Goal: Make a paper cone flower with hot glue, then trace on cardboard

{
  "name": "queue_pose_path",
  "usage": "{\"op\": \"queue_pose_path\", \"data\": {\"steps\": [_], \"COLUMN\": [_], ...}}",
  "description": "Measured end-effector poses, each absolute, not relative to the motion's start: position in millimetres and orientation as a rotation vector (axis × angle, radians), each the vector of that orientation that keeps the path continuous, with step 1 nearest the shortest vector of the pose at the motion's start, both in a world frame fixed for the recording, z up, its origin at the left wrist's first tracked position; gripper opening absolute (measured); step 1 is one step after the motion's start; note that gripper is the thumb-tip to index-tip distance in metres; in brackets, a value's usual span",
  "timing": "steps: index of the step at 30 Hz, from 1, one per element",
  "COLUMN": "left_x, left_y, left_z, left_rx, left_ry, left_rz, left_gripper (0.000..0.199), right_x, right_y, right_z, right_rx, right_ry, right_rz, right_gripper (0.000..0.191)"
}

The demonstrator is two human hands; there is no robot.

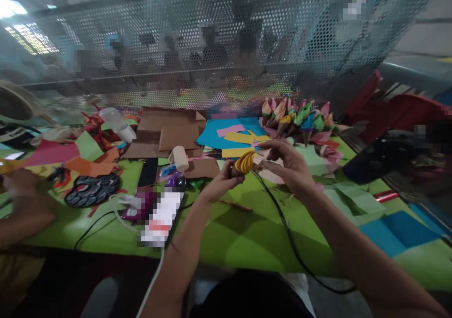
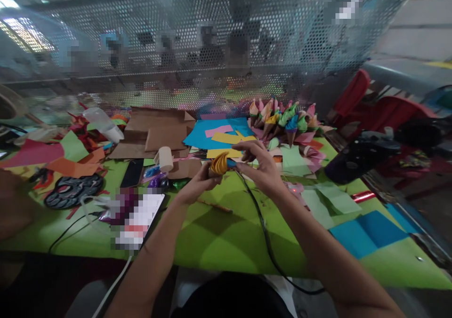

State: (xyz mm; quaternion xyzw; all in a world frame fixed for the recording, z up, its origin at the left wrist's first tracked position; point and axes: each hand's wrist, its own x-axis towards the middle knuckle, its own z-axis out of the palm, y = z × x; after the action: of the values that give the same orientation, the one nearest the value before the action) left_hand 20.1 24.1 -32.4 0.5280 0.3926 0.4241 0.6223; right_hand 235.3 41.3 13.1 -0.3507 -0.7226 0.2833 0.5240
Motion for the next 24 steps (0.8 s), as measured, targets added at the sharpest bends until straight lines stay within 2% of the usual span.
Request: {"op": "queue_pose_path", "data": {"steps": [2,5,12,24], "left_x": [20,20,23,23], "left_y": [24,26,23,23], "left_z": [-35,-37,-37,-44], "left_rx": [1.23,1.333,1.601,1.686], "left_ry": [0.874,0.828,0.863,0.951], "left_rz": [0.961,0.998,0.997,0.96], "left_gripper": [0.053,0.052,0.05,0.048], "right_x": [237,236,235,231], "right_y": [45,47,45,43], "right_z": [10,5,7,-1], "right_rx": [-0.791,-0.7,-0.638,-0.667], "right_ry": [-1.787,-1.866,-1.966,-2.047], "right_rz": [0.897,1.084,0.829,0.613], "right_gripper": [0.042,0.04,0.029,0.033]}}
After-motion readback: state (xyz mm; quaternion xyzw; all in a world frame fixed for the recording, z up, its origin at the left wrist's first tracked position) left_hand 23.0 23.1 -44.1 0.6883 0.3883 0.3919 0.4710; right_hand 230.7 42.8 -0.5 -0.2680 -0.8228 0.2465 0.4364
